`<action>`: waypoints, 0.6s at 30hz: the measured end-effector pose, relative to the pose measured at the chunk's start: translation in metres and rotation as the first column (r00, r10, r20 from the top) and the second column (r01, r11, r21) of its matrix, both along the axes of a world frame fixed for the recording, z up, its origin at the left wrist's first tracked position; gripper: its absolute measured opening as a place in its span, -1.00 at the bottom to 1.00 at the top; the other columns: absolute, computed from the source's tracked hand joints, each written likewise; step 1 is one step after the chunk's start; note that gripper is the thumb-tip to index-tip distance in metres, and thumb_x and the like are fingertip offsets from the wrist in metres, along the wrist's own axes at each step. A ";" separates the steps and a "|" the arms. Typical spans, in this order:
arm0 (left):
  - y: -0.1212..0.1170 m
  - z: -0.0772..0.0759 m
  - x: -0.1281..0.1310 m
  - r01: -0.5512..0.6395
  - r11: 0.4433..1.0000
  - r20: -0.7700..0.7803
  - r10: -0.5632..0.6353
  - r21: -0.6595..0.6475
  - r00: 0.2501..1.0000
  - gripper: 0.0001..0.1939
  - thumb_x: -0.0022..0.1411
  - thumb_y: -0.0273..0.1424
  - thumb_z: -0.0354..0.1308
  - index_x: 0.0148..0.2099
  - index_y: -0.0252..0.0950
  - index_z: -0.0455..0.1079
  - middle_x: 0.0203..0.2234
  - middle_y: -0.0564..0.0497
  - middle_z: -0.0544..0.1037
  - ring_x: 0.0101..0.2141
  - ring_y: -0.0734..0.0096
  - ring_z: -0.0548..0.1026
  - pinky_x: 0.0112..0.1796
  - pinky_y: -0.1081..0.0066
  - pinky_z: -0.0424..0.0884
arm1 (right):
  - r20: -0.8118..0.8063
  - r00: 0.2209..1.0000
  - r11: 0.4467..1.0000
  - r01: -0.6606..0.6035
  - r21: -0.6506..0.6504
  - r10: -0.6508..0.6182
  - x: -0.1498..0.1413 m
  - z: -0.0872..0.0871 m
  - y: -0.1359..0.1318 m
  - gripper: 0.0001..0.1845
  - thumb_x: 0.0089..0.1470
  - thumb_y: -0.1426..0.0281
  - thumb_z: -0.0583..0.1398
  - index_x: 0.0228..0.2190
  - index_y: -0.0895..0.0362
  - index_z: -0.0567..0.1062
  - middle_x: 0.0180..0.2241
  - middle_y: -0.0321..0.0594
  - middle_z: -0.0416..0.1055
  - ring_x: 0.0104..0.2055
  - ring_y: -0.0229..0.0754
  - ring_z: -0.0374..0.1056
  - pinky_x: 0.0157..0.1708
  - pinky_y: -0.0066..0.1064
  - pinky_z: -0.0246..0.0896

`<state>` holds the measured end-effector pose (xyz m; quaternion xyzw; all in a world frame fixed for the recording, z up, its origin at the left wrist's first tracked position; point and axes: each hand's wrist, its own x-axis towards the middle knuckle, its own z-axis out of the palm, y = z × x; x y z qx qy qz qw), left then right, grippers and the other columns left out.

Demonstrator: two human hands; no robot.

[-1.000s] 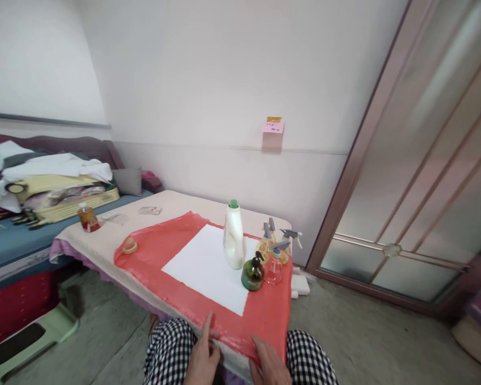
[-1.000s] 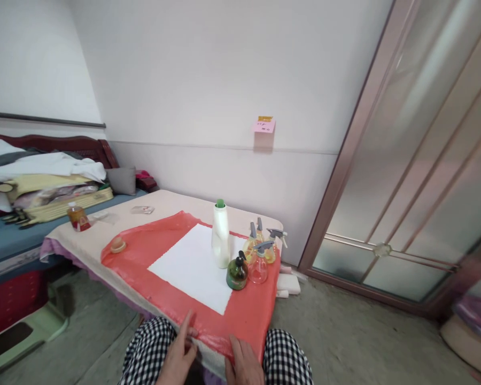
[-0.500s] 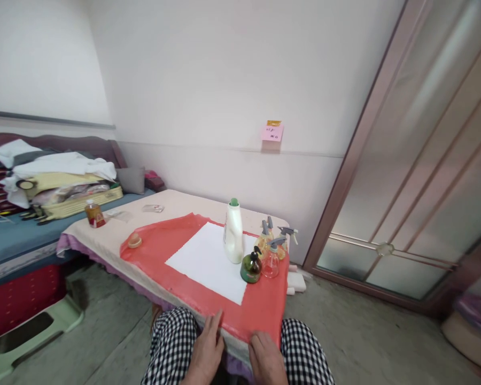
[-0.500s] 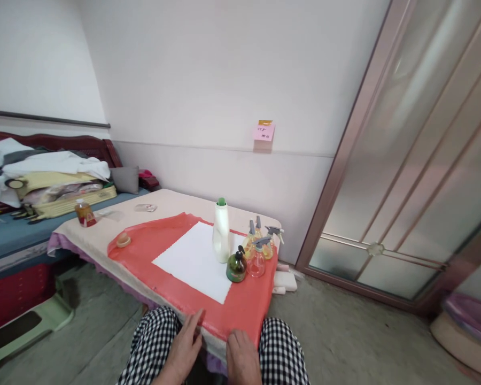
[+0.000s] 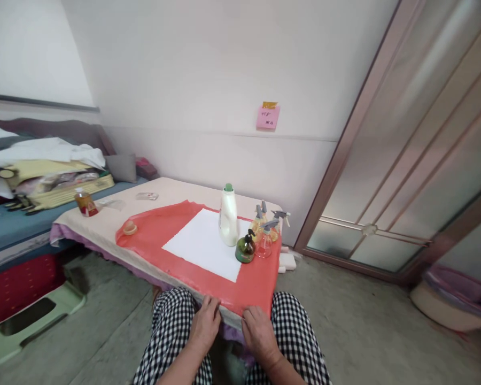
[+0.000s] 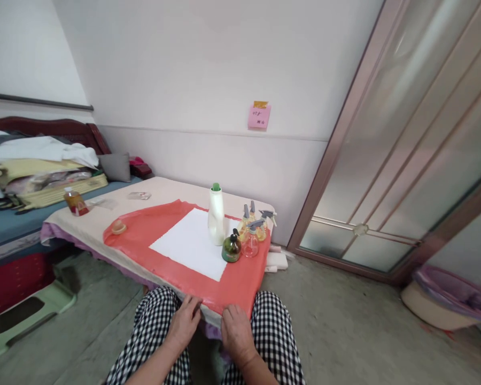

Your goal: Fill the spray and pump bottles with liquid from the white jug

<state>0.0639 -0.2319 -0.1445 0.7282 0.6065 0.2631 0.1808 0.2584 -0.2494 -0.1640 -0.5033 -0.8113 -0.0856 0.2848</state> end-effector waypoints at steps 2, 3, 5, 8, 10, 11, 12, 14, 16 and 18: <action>0.000 -0.001 0.000 0.000 1.000 -0.006 0.000 0.011 1.000 -0.73 0.29 -0.55 -0.09 -0.09 -0.23 0.39 -0.17 -0.04 0.42 -0.23 0.40 0.49 -0.21 0.45 0.35 | 0.003 1.000 1.000 -0.009 -0.021 0.009 0.000 0.002 -0.002 -0.87 0.17 0.36 0.20 -0.38 0.17 0.42 -0.36 -0.32 0.39 -0.31 -0.25 0.36 -0.29 -0.31 0.35; 0.000 -0.001 0.000 0.000 1.000 -0.009 0.000 0.018 1.000 -0.74 0.29 -0.54 -0.09 -0.11 -0.23 0.39 -0.18 -0.03 0.42 -0.24 0.41 0.49 -0.21 0.45 0.35 | 0.003 1.000 0.999 -0.015 -0.029 0.015 0.000 0.002 -0.002 -0.87 0.17 0.36 0.20 -0.38 0.17 0.42 -0.36 -0.32 0.39 -0.31 -0.25 0.36 -0.29 -0.31 0.35; -0.001 -0.002 0.000 0.002 0.999 -0.018 -0.001 0.039 1.000 -0.74 0.30 -0.54 -0.09 -0.13 -0.23 0.40 -0.20 -0.03 0.42 -0.26 0.41 0.49 -0.22 0.45 0.36 | 0.003 1.000 0.999 -0.027 -0.042 0.027 0.000 0.003 -0.003 -0.85 0.18 0.35 0.20 -0.39 0.17 0.42 -0.37 -0.33 0.39 -0.31 -0.25 0.36 -0.29 -0.31 0.35; -0.002 -0.001 -0.001 0.012 0.996 -0.030 -0.010 0.087 0.999 -0.72 0.32 -0.52 -0.12 -0.12 -0.23 0.41 -0.22 -0.04 0.42 -0.26 0.39 0.49 -0.19 0.42 0.37 | 0.000 0.999 0.998 -0.040 -0.051 0.040 -0.001 0.005 -0.004 -0.84 0.18 0.34 0.20 -0.40 0.17 0.42 -0.39 -0.34 0.38 -0.32 -0.26 0.36 -0.30 -0.31 0.35; -0.004 0.000 -0.001 0.036 0.991 -0.037 -0.031 0.127 0.999 -0.69 0.33 -0.51 -0.14 -0.07 -0.24 0.41 -0.19 -0.06 0.43 -0.20 0.35 0.48 -0.13 0.38 0.38 | -0.004 0.999 0.998 -0.046 -0.054 0.046 -0.002 0.005 -0.005 -0.84 0.18 0.34 0.19 -0.41 0.17 0.42 -0.39 -0.34 0.38 -0.32 -0.26 0.35 -0.29 -0.31 0.34; -0.004 0.000 -0.001 0.050 0.988 -0.041 -0.045 0.149 0.998 -0.68 0.33 -0.51 -0.14 -0.03 -0.24 0.40 -0.16 -0.08 0.44 -0.15 0.32 0.47 -0.08 0.34 0.37 | -0.006 0.999 0.997 -0.049 -0.054 0.049 -0.002 0.006 -0.005 -0.84 0.18 0.35 0.19 -0.41 0.17 0.42 -0.39 -0.34 0.38 -0.32 -0.25 0.35 -0.29 -0.31 0.34; -0.004 0.000 -0.001 0.064 0.983 -0.044 -0.057 0.170 0.997 -0.66 0.33 -0.51 -0.14 0.02 -0.24 0.39 -0.12 -0.10 0.45 -0.08 0.28 0.44 -0.02 0.29 0.35 | -0.009 0.999 0.997 -0.052 -0.054 0.052 -0.002 0.006 -0.006 -0.84 0.18 0.35 0.19 -0.41 0.17 0.41 -0.39 -0.34 0.37 -0.32 -0.25 0.35 -0.29 -0.31 0.34; -0.005 -0.002 -0.001 0.087 0.975 -0.054 -0.077 0.205 0.996 -0.60 0.29 -0.52 -0.09 0.12 -0.24 0.35 0.00 -0.13 0.43 0.05 0.20 0.37 0.10 0.17 0.26 | -0.014 0.998 0.997 -0.056 -0.055 0.055 -0.002 0.006 -0.006 -0.84 0.17 0.36 0.19 -0.41 0.16 0.41 -0.38 -0.34 0.37 -0.31 -0.25 0.34 -0.29 -0.31 0.33; -0.004 -0.005 -0.001 0.105 0.968 -0.089 -0.087 0.228 0.992 -0.53 0.23 -0.55 -0.04 0.17 -0.22 0.33 0.10 -0.13 0.39 0.12 0.12 0.30 0.15 0.06 0.18 | -0.018 0.998 0.997 -0.057 -0.058 0.056 -0.003 0.006 -0.007 -0.85 0.17 0.37 0.19 -0.42 0.16 0.40 -0.38 -0.33 0.36 -0.31 -0.25 0.33 -0.29 -0.31 0.32; -0.004 -0.008 0.000 0.119 0.964 -0.131 -0.090 0.237 0.987 -0.51 0.19 -0.58 -0.02 0.15 -0.22 0.35 0.11 -0.12 0.39 0.12 0.10 0.29 0.15 0.02 0.18 | -0.021 0.998 0.997 -0.055 -0.059 0.053 -0.003 0.004 -0.006 -0.86 0.16 0.39 0.19 -0.42 0.16 0.39 -0.37 -0.33 0.36 -0.31 -0.25 0.32 -0.29 -0.31 0.31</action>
